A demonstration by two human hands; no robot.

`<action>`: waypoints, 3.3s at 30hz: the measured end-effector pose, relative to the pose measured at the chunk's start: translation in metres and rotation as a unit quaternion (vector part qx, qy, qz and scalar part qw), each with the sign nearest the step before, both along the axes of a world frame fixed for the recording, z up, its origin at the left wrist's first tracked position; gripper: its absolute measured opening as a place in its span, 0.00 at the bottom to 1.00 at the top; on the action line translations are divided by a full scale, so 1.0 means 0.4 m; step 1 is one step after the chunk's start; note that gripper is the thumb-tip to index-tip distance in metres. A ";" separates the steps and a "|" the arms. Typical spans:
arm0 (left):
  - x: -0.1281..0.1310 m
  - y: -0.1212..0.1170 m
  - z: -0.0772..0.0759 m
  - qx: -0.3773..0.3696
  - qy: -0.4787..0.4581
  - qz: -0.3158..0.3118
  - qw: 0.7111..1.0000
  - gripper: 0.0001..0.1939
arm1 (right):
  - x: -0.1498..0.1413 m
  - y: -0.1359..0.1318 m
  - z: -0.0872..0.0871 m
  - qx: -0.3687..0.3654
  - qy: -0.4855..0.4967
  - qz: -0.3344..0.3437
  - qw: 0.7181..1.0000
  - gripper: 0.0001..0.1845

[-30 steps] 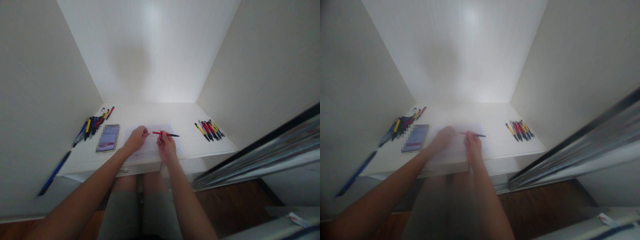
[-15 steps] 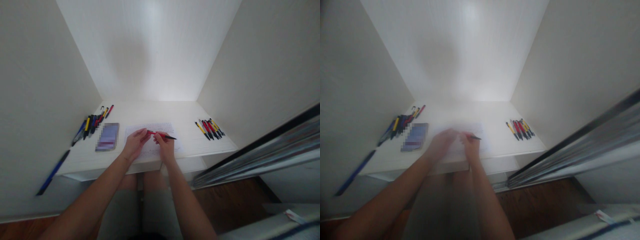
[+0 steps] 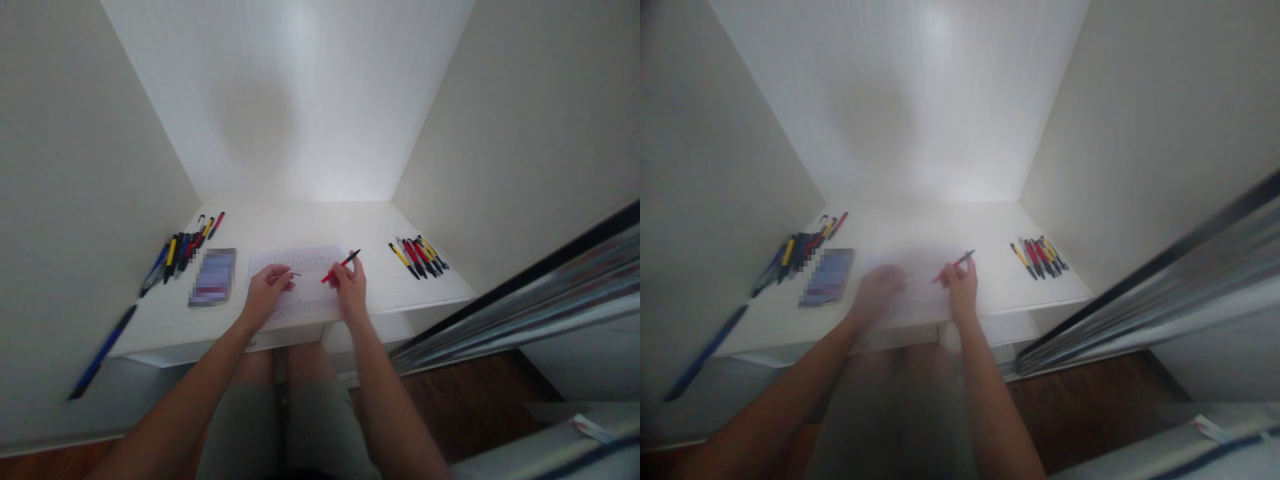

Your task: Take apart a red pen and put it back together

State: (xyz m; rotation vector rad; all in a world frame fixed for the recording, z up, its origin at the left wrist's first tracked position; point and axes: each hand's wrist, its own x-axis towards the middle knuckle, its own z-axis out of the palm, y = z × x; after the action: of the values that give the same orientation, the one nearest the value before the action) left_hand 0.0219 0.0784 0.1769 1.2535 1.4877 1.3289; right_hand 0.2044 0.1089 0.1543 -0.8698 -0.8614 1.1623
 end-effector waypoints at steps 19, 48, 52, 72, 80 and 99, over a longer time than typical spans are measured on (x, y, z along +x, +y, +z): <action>0.022 -0.006 -0.052 0.075 0.355 -0.134 0.922 0.24 | 0.191 0.198 0.047 0.001 -0.182 0.192 0.964 0.29; 0.168 0.186 -0.050 0.083 0.566 -0.175 0.801 0.24 | 0.198 0.191 0.005 0.110 -0.443 0.129 0.880 0.09; 0.168 0.187 -0.052 0.069 0.576 -0.191 0.792 0.26 | 0.197 0.190 0.008 0.105 -0.448 0.128 0.878 0.09; 0.174 0.186 -0.051 0.090 0.609 -0.188 0.765 0.25 | 0.202 0.186 0.009 0.107 -0.495 0.148 0.849 0.11; 0.173 0.186 -0.047 0.087 0.605 -0.189 0.769 0.25 | 0.198 0.181 0.013 0.102 -0.500 0.126 0.851 0.10; 0.175 0.183 -0.046 0.084 0.603 -0.181 0.772 0.24 | 0.201 0.181 0.017 0.097 -0.498 0.122 0.853 0.12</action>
State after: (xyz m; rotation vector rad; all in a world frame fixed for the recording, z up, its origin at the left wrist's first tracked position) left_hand 0.0917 0.1517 0.1584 2.6187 1.7263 0.2689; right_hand 0.2848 0.1812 0.1610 -1.2270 -1.9501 0.7529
